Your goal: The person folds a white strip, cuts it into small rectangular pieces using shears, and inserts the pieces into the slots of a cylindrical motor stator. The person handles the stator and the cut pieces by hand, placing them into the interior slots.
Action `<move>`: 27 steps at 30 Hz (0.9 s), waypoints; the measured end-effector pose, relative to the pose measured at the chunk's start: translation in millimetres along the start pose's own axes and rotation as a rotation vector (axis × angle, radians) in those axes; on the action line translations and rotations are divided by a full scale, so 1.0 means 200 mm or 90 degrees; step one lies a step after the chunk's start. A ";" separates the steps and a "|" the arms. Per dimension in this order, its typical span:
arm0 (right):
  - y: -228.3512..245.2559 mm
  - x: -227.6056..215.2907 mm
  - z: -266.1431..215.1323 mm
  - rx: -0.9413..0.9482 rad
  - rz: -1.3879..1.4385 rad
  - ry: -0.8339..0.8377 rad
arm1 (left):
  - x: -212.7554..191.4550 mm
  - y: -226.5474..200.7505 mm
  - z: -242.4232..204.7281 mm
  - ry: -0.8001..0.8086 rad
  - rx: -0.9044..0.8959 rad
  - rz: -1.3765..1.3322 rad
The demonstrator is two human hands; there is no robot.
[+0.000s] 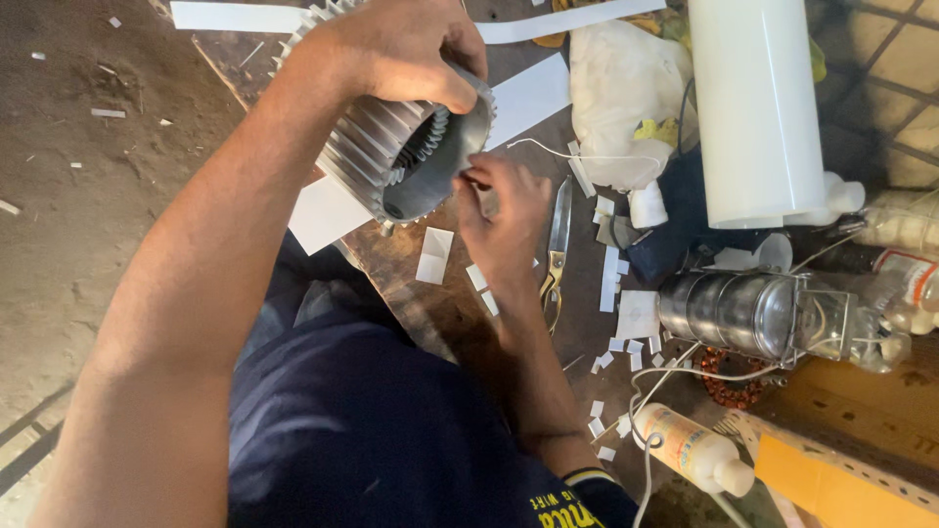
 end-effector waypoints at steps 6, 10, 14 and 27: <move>-0.19 -0.34 -0.29 0.226 0.011 0.008 | -0.05 -0.04 -0.04 0.012 -0.007 -0.031; -0.25 -0.42 -0.48 0.239 -0.102 0.121 | -0.07 -0.07 -0.11 -0.030 -0.031 -0.098; -0.22 -0.36 -0.52 0.211 -0.104 0.102 | -0.03 0.00 -0.09 0.006 -0.055 -0.065; -0.14 -0.33 -0.40 0.342 0.229 0.051 | -0.04 0.00 -0.02 -0.012 0.023 0.027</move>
Point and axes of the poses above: each hand's wrist, its own z-axis towards the middle knuckle, its own x-axis out of the palm, y = z × x, the point moved 4 cm from there along z, towards the middle knuckle, and after that the axes turned 14 degrees about z, right-handed, at the moved point
